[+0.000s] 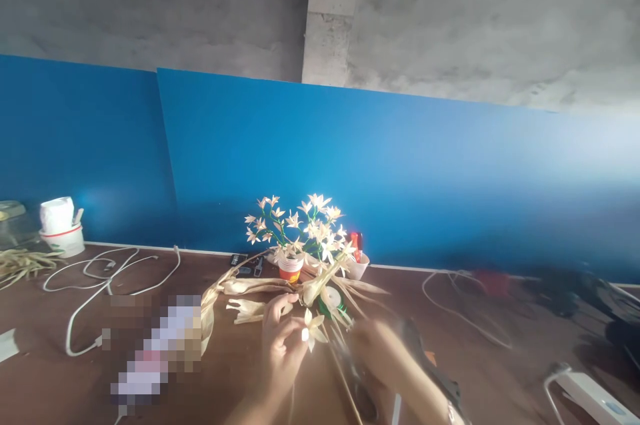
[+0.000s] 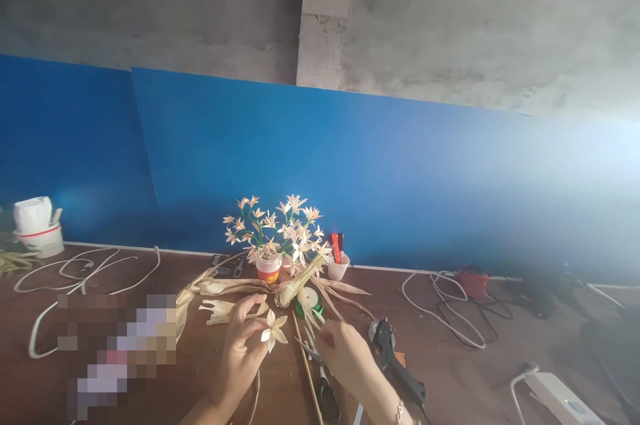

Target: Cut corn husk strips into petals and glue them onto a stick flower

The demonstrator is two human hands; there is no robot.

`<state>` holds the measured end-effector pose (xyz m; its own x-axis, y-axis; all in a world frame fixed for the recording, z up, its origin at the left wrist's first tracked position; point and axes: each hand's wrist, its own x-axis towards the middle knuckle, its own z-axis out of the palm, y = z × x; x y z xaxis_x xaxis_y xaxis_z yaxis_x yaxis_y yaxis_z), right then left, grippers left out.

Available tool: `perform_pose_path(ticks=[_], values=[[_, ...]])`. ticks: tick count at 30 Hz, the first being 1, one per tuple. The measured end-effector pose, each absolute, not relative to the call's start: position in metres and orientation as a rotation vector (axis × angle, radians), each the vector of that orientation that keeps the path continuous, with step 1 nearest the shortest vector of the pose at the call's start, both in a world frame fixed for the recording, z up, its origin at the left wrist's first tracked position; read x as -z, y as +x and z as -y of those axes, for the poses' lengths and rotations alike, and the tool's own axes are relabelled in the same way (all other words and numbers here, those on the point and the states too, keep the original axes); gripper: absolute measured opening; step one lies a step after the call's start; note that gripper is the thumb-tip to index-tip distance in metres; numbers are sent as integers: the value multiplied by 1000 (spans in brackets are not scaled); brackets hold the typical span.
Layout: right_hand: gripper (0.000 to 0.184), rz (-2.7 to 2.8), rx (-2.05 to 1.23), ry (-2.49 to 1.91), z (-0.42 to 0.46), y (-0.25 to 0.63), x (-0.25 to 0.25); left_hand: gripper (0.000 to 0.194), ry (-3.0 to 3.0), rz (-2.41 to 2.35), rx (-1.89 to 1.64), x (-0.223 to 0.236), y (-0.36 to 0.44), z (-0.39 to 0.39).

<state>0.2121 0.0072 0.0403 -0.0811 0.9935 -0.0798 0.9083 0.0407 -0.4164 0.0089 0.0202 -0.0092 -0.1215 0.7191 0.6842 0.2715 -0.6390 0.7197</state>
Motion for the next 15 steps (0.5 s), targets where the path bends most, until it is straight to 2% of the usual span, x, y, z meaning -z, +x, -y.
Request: perform_pose_path(ticks=[1, 3, 8, 12, 15], values=[[30, 2030, -570, -1901, -6, 202, -46, 11, 1773, -1106, -1783, 9, 9, -19], [34, 1733, -884, -1656, -2, 182, -55, 10, 1717, -1130, -1699, 7, 8, -16], [14, 1402, -1167, -1462, 0, 149, -65, 9, 1738, -1197, -1621, 1, 6, -14], [13, 1385, -1226, -1442, -8, 146, -69, 7, 1768, -1212, -1634, 13, 10, -26], [18, 1407, -1240, -1401, -15, 152, -70, 34, 1696, -1138, -1717, 27, 12, -35]])
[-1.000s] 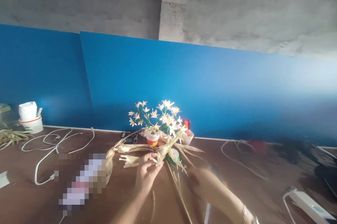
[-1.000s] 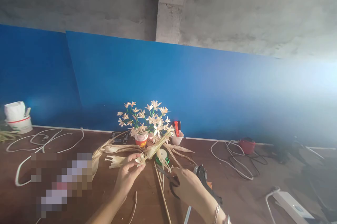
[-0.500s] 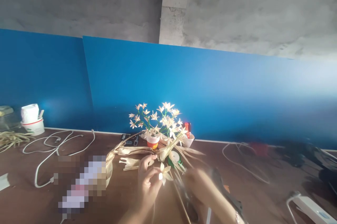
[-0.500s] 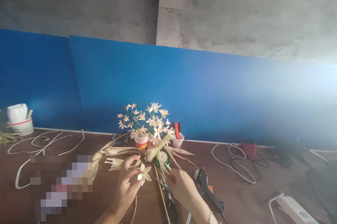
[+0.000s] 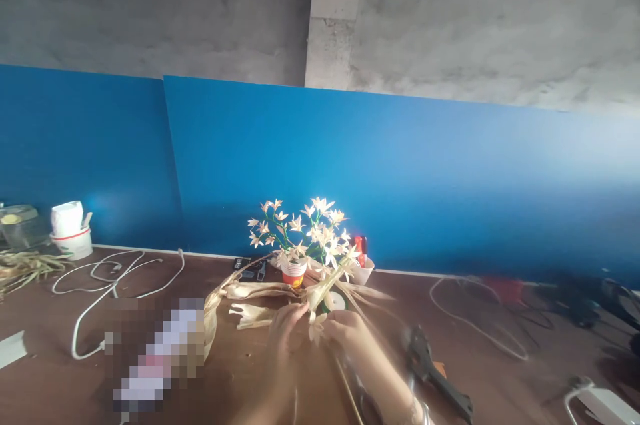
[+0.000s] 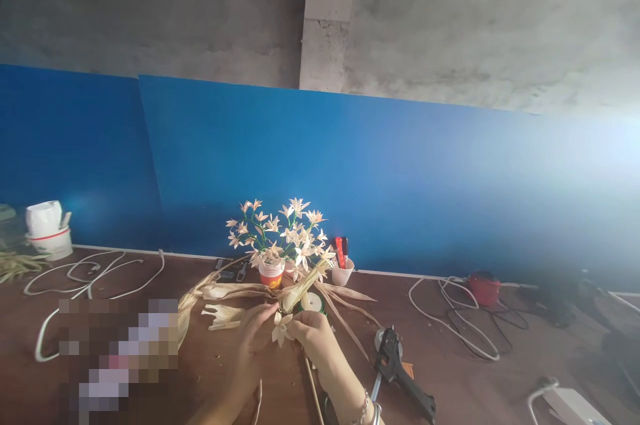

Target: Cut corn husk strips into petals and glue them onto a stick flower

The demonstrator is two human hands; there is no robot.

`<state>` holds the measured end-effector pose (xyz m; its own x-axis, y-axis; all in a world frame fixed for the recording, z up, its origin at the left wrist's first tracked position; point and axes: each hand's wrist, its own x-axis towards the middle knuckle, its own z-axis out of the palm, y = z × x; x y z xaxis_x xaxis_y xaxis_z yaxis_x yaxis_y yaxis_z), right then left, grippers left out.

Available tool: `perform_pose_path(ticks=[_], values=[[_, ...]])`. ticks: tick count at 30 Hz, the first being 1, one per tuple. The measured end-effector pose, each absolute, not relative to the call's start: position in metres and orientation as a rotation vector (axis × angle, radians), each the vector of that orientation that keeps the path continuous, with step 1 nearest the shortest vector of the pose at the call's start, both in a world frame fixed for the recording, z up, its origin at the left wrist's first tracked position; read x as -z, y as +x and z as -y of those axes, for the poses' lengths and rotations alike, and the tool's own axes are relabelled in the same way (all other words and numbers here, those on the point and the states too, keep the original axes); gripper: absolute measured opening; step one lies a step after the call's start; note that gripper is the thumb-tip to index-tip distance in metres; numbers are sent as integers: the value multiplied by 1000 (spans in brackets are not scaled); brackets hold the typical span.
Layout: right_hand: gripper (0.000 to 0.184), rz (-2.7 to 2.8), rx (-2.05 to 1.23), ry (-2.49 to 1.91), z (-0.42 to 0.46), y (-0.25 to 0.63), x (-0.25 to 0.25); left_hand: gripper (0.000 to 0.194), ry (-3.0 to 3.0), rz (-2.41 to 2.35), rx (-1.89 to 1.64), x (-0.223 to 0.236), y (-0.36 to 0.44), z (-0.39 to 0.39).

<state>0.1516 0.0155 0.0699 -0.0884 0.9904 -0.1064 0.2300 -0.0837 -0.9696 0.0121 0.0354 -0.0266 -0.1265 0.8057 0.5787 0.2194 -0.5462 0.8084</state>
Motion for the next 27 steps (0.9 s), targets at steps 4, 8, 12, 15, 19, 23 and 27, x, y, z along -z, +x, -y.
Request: perform_pose_path(ticks=[4, 8, 12, 15, 19, 23, 27], values=[[25, 1520, -1324, -1284, -26, 162, -62, 30, 1704, -1146, -1757, 28, 9, -34], [29, 1580, -1382, -1257, -31, 170, -55, 17, 1911, -1152, -1813, 14, 5, -27], [26, 1621, -1465, -1220, -33, 174, -54, 15, 2110, -1080, -1787, 10, 5, -27], [19, 1567, -1560, -1240, -34, 175, -55, 10, 2218, -1102, -1712, 12, 6, -27], [15, 1494, -1618, -1268, -34, 175, -55, 12, 2337, -1116, -1660, 11, 5, -27], [14, 1503, -1604, -1326, -32, 176, -60, 12, 2393, -1114, -1648, 7, 5, -27], [13, 1578, -1519, -1388, -31, 177, -65, 14, 2399, -1095, -1648, 6, 6, -26]])
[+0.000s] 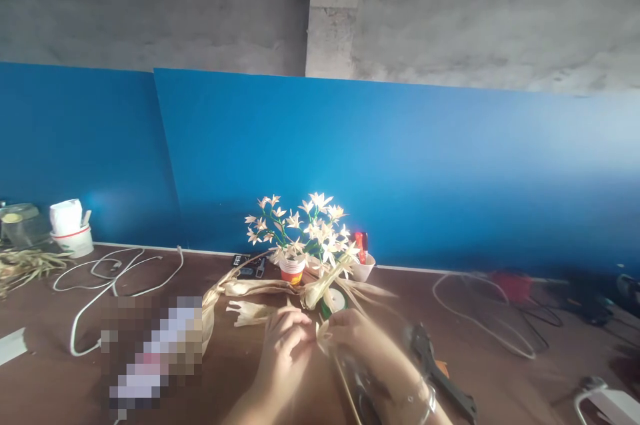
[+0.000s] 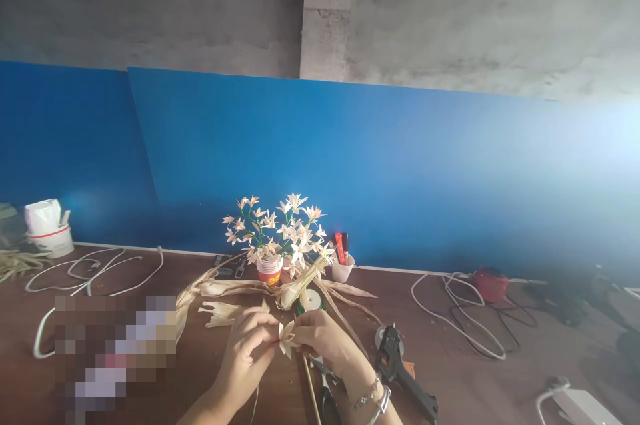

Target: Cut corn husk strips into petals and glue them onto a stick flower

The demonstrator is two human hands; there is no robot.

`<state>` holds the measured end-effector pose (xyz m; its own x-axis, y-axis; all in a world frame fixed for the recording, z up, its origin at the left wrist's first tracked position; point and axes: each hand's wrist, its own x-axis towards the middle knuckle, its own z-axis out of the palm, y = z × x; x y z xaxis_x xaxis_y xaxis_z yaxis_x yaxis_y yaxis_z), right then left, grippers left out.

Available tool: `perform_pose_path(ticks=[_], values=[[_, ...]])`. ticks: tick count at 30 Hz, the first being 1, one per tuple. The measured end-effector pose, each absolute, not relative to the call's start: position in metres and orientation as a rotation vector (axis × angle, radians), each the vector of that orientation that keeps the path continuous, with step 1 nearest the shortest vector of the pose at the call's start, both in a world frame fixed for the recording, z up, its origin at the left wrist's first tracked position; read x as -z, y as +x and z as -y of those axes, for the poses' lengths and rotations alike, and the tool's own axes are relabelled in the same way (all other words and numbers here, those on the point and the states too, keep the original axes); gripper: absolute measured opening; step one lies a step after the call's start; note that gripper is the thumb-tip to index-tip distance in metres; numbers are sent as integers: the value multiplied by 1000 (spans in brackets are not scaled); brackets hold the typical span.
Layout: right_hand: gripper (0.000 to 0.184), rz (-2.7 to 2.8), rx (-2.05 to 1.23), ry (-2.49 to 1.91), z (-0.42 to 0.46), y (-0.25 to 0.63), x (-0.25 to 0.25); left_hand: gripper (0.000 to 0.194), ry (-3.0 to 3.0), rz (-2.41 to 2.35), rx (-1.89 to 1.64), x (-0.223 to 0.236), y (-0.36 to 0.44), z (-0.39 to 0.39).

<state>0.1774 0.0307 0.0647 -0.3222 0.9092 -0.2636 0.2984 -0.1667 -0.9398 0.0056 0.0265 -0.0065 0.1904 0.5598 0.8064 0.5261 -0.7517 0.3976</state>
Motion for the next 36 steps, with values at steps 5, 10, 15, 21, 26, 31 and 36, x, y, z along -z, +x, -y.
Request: perform_pose_path(ticks=[5, 10, 15, 21, 26, 31, 36], values=[[9, 1535, -1575, -1296, -32, 180, -59, 15, 2385, -1095, -1701, 9, 5, -25], [10, 1486, -1622, -1274, -34, 182, -52, 14, 2403, -1133, -1714, 9, 4, -22], [14, 1531, -1594, -1273, -34, 182, -56, 14, 2403, -1153, -1765, 7, 5, -21], [16, 1499, -1512, -1325, -35, 181, -58, 12, 2200, -1287, -1695, 14, 6, -27], [16, 1420, -1383, -1411, -35, 187, -61, 19, 1985, -1372, -1733, 15, 0, -34], [15, 1494, -1125, -1560, -39, 204, -65, 18, 1876, -1393, -1666, 16, -4, -36], [18, 1545, -1071, -1571, -43, 214, -63, 20, 1893, -1363, -1615, 19, -6, -38]])
